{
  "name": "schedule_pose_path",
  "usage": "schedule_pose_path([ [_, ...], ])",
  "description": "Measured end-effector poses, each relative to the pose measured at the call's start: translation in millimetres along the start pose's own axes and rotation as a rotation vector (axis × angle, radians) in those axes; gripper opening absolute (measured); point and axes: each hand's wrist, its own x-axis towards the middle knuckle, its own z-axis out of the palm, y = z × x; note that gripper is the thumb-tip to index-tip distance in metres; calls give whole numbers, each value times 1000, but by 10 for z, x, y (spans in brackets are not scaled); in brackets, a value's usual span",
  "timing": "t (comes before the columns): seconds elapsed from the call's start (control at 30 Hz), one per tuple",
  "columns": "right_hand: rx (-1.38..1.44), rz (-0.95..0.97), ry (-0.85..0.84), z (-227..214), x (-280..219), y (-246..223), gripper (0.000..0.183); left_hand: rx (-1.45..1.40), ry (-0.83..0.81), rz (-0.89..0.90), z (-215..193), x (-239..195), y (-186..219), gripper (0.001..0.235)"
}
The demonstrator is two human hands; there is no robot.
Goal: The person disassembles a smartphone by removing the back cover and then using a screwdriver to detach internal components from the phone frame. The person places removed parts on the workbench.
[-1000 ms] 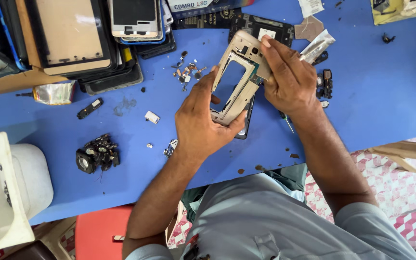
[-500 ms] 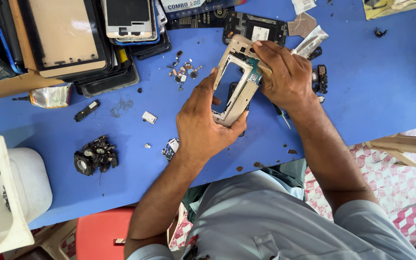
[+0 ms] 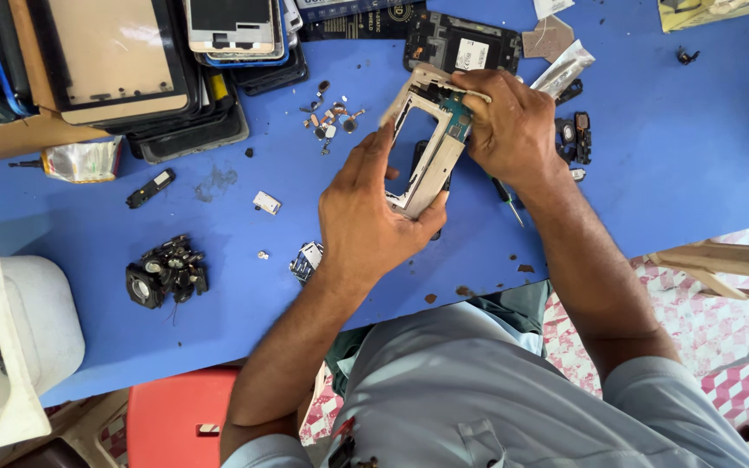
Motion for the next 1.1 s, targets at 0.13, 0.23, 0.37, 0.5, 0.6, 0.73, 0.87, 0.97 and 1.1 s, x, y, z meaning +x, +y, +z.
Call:
schedule_pose_path([
  [0.13,33,62,-27,45,-5,43,32,22,-10,-12,18,-2,-9,90],
  [0.23,79,82,-19,53,-12,39,35,33,-19,-21,13,2,-6,91],
  [0.37,31,106,-29,50,-14,24,38,46,-31,-43,9,5,10,92],
  [0.5,29,95,-25,72,-21,39,39,51,-35,-56,-8,4,17,92],
  [0.6,34,106,-22,104,-40,80,39,82,-19,-31,-12,7,9,93],
  [0.73,46,149,-54,133,-62,134,38,76,-44,-57,-3,0,5,93],
  [0.87,24,126,-61,125,-72,147,36,89,-36,-47,-6,3,-8,91],
  [0.97,39,92,-79,113,-59,132,32,95,-46,-68,-24,15,-25,91],
  [1.1,183,17,-106,81,-51,109,34,108,-29,-105,-84,36,-68,84],
])
